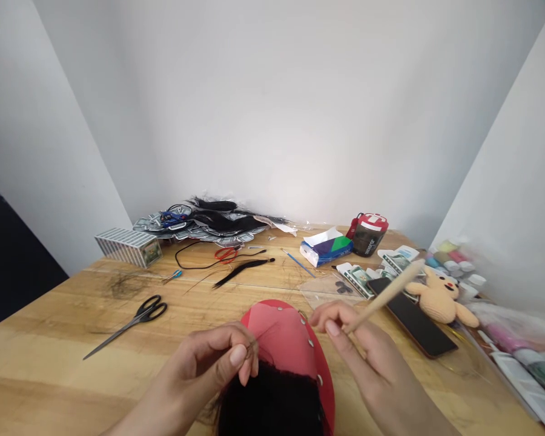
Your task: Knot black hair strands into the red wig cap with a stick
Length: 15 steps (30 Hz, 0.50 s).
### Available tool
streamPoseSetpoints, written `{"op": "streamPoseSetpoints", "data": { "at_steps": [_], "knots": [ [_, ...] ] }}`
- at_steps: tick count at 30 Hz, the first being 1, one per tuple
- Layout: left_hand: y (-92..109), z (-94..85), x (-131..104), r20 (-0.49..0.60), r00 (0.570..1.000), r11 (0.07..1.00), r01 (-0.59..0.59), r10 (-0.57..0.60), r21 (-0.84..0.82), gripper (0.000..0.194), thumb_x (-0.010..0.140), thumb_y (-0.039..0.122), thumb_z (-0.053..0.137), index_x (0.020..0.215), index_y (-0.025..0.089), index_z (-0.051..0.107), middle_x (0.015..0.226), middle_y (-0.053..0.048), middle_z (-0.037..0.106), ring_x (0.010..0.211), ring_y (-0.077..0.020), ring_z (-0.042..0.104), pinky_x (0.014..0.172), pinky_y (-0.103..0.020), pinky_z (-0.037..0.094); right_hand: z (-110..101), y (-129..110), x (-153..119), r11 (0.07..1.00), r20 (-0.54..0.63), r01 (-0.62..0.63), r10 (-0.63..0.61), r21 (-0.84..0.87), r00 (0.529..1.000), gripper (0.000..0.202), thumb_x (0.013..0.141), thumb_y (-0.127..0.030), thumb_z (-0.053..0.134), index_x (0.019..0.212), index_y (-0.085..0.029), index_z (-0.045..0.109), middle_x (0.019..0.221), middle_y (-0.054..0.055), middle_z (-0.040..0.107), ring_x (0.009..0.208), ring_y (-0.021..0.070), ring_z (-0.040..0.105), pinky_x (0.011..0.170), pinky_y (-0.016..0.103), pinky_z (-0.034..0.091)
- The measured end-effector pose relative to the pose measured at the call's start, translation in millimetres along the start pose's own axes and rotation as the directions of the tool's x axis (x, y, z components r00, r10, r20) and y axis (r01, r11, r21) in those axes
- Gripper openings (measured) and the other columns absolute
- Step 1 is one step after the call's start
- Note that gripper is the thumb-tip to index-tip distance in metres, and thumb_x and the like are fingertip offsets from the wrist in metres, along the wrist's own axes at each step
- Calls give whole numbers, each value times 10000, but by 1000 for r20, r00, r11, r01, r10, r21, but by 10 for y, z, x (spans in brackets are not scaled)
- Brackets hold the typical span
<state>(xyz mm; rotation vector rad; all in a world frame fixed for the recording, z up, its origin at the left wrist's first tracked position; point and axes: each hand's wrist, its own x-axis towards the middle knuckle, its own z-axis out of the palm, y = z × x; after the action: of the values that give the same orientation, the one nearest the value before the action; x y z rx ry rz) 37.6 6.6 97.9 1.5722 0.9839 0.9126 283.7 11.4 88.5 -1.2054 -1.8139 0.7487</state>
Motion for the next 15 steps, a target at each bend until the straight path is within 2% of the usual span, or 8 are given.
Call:
{"op": "streamPoseSetpoints", "data": {
  "at_steps": [2,4,7,9,12,15],
  "knots": [
    [-5,18,2,7,1000,999,-5,5,-37,430,930,545,574,669,203,593,742,-1,592,730,-166,533,685,-234,410,97,-37,-21,997,50,72,-71,-13,996,284,1020,-321,354,961,-236,618,903,60,670,844,247,629,746,363,459],
    [-13,28,3,18,999,998,-32,33,-53,426,936,533,574,666,204,591,767,-2,598,745,-164,531,689,-230,412,222,-82,-36,995,120,94,-90,-33,989,202,970,-277,481,1029,-225,667,987,85,686,935,273,644,808,386,477],
    [-23,20,-8,52,995,994,-86,89,-61,439,936,554,568,674,204,601,799,-13,619,794,-177,541,737,-241,429,387,-121,-25,997,197,52,-40,-54,980,100,876,-189,620,909,-194,714,970,103,679,947,294,646,817,400,491],
    [-35,0,-17,76,992,991,-91,99,-98,449,930,578,563,681,206,600,809,-20,637,816,-187,556,764,-255,443,448,-126,-8,999,176,42,-36,-31,984,115,865,-157,616,795,-185,703,875,85,659,860,268,647,759,375,492],
    [-78,-35,-13,42,997,991,-54,59,-124,431,937,566,560,691,214,595,888,-29,672,877,-196,588,804,-264,454,451,-135,-2,996,107,36,-44,76,993,134,882,-191,610,774,-195,690,765,32,598,703,198,596,635,303,451],
    [-124,-45,16,-10,1000,999,-7,6,-44,394,928,555,577,715,225,608,1012,-42,678,1129,-244,553,913,-277,433,377,-188,-27,975,51,-15,4,220,999,163,908,-287,619,773,-218,680,731,-2,545,651,163,530,579,266,400]
  ]
}}
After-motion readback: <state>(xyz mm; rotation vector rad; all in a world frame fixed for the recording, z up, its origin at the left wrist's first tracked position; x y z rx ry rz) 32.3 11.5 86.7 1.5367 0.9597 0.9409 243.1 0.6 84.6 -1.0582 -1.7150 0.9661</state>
